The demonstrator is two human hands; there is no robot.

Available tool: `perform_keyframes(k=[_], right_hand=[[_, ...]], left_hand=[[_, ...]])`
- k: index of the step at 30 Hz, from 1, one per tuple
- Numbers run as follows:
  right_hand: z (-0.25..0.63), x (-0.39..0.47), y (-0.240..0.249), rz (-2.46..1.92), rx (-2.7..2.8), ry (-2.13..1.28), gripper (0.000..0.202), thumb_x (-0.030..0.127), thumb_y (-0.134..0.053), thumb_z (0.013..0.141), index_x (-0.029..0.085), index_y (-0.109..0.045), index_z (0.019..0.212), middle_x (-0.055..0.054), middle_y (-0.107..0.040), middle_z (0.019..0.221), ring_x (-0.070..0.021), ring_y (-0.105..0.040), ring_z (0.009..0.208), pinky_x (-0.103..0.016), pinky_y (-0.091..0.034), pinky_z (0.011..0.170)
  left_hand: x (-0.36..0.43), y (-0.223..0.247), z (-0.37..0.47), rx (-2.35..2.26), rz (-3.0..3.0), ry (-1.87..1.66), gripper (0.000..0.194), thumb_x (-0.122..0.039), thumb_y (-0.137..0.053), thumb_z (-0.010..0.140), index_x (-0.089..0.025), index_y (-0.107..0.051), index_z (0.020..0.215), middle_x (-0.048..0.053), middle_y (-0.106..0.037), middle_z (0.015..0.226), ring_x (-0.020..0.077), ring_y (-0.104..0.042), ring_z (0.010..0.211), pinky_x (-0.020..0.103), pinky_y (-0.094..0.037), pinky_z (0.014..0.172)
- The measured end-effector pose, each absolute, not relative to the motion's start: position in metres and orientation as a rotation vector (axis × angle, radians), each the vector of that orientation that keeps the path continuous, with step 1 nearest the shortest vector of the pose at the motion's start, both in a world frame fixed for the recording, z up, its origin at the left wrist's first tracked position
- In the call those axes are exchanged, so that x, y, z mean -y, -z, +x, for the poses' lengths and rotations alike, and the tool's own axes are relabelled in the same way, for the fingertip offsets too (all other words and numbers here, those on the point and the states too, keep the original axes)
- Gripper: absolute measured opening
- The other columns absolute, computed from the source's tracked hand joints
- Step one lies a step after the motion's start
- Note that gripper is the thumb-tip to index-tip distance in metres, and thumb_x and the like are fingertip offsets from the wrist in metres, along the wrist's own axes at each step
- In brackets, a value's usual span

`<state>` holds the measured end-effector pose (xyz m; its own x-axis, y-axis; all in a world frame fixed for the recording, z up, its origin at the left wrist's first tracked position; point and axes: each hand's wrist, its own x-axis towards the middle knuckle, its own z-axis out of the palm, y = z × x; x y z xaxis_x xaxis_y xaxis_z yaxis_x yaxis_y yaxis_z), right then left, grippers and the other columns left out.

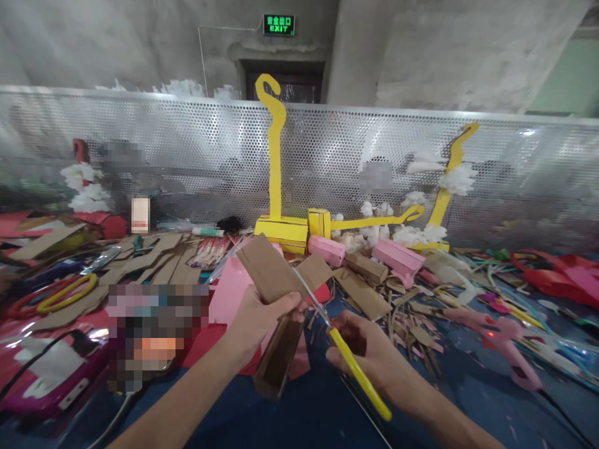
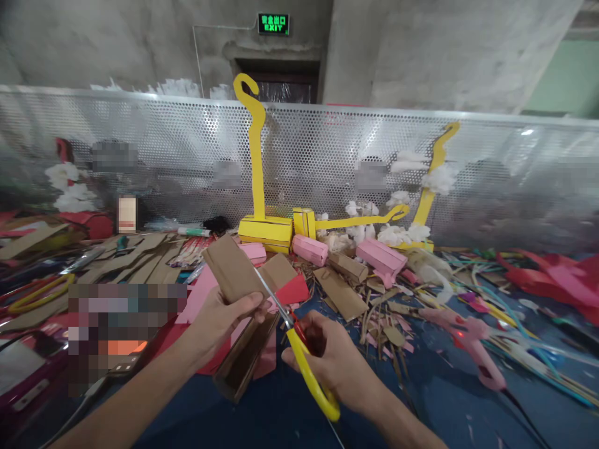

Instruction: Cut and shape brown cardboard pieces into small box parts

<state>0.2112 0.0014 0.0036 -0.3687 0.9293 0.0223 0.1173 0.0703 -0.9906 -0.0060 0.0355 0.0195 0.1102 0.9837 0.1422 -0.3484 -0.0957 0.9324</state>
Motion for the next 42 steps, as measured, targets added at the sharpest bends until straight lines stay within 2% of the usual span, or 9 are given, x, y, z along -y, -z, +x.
perform_keyframes(k=[5, 10, 17, 23, 25, 27, 31, 35, 42], right_hand=[[0.209, -0.007, 0.001, -1.139, 1.624, -1.334, 0.048, 0.050, -0.087, 0.071, 0.022, -0.050, 0.082, 0.008, -0.049, 0.068, -0.0108, -0.040, 0.060, -0.024, -0.030, 0.054], [0.209, -0.012, 0.011, -1.111, 1.632, -1.285, 0.049, 0.048, -0.089, 0.069, 0.021, -0.052, 0.086, 0.005, -0.054, 0.076, -0.0131, -0.048, 0.069, -0.024, -0.036, 0.062], [0.213, -0.006, 0.013, -1.063, 1.716, -1.276, 0.040, 0.041, -0.084, 0.079, 0.023, -0.052, 0.095, 0.003, -0.055, 0.089, -0.0144, -0.048, 0.078, -0.025, -0.040, 0.069], [0.212, -0.002, 0.014, -0.987, 1.638, -1.429, 0.054, 0.065, -0.078, 0.078, 0.026, -0.051, 0.103, 0.001, -0.055, 0.096, -0.0134, -0.047, 0.073, -0.026, -0.043, 0.068], [0.211, -0.001, 0.011, -0.978, 1.617, -1.427, 0.053, 0.065, -0.077, 0.079, 0.026, -0.052, 0.104, 0.001, -0.054, 0.093, -0.0153, -0.051, 0.079, -0.027, -0.045, 0.074], [0.210, 0.000, 0.006, -1.004, 1.607, -1.420, 0.051, 0.059, -0.082, 0.077, 0.025, -0.052, 0.099, 0.001, -0.054, 0.090, -0.0161, -0.051, 0.084, -0.027, -0.044, 0.077], [0.209, -0.002, 0.003, -1.033, 1.588, -1.434, 0.052, 0.047, -0.092, 0.067, 0.022, -0.051, 0.088, 0.004, -0.054, 0.081, -0.0114, -0.046, 0.072, -0.022, -0.039, 0.063], [0.211, -0.007, 0.013, -1.026, 1.607, -1.429, 0.049, 0.049, -0.088, 0.073, 0.022, -0.050, 0.085, 0.009, -0.048, 0.065, -0.0067, -0.039, 0.054, -0.019, -0.031, 0.048], [0.206, -0.010, 0.019, -1.007, 1.468, -1.499, 0.054, 0.040, -0.095, 0.062, 0.023, -0.048, 0.083, 0.010, -0.053, 0.065, -0.0054, -0.047, 0.045, -0.018, -0.039, 0.043]], left_hand=[[-0.036, -0.017, -0.006, -0.862, 1.104, -1.320, 0.027, -0.036, -0.086, 0.074, -0.011, -0.077, 0.078, 0.010, -0.077, 0.069, 0.0168, -0.067, 0.056, 0.029, -0.058, 0.060], [-0.039, -0.017, -0.008, -0.821, 1.192, -1.371, 0.033, -0.045, -0.079, 0.082, -0.012, -0.077, 0.079, 0.010, -0.076, 0.071, 0.0192, -0.069, 0.062, 0.029, -0.057, 0.061], [-0.034, -0.027, -0.011, -0.892, 1.219, -1.469, 0.016, -0.028, -0.087, 0.072, -0.016, -0.079, 0.077, 0.006, -0.075, 0.065, 0.0199, -0.067, 0.056, 0.028, -0.053, 0.051], [-0.030, -0.022, -0.007, -0.817, 1.285, -1.372, 0.028, -0.038, -0.084, 0.075, -0.014, -0.073, 0.087, 0.005, -0.075, 0.066, 0.0165, -0.065, 0.047, 0.027, -0.055, 0.047], [-0.028, -0.020, -0.005, -0.798, 1.284, -1.341, 0.031, -0.039, -0.083, 0.076, -0.015, -0.070, 0.089, 0.003, -0.074, 0.067, 0.0141, -0.063, 0.046, 0.025, -0.055, 0.047], [-0.027, -0.020, -0.005, -0.789, 1.286, -1.336, 0.031, -0.039, -0.081, 0.078, -0.015, -0.068, 0.092, 0.001, -0.074, 0.068, 0.0117, -0.062, 0.046, 0.023, -0.054, 0.047], [-0.027, -0.020, -0.006, -0.799, 1.326, -1.327, 0.029, -0.038, -0.079, 0.081, -0.015, -0.067, 0.093, 0.001, -0.073, 0.069, 0.0101, -0.061, 0.046, 0.022, -0.054, 0.049], [-0.029, -0.017, -0.007, -0.787, 1.351, -1.306, 0.029, -0.040, -0.077, 0.083, -0.013, -0.069, 0.090, 0.002, -0.074, 0.068, 0.0102, -0.061, 0.046, 0.021, -0.053, 0.048], [-0.033, -0.013, -0.007, -0.797, 1.332, -1.303, 0.030, -0.041, -0.077, 0.084, -0.013, -0.071, 0.091, 0.004, -0.075, 0.069, 0.0114, -0.064, 0.047, 0.021, -0.054, 0.047]])
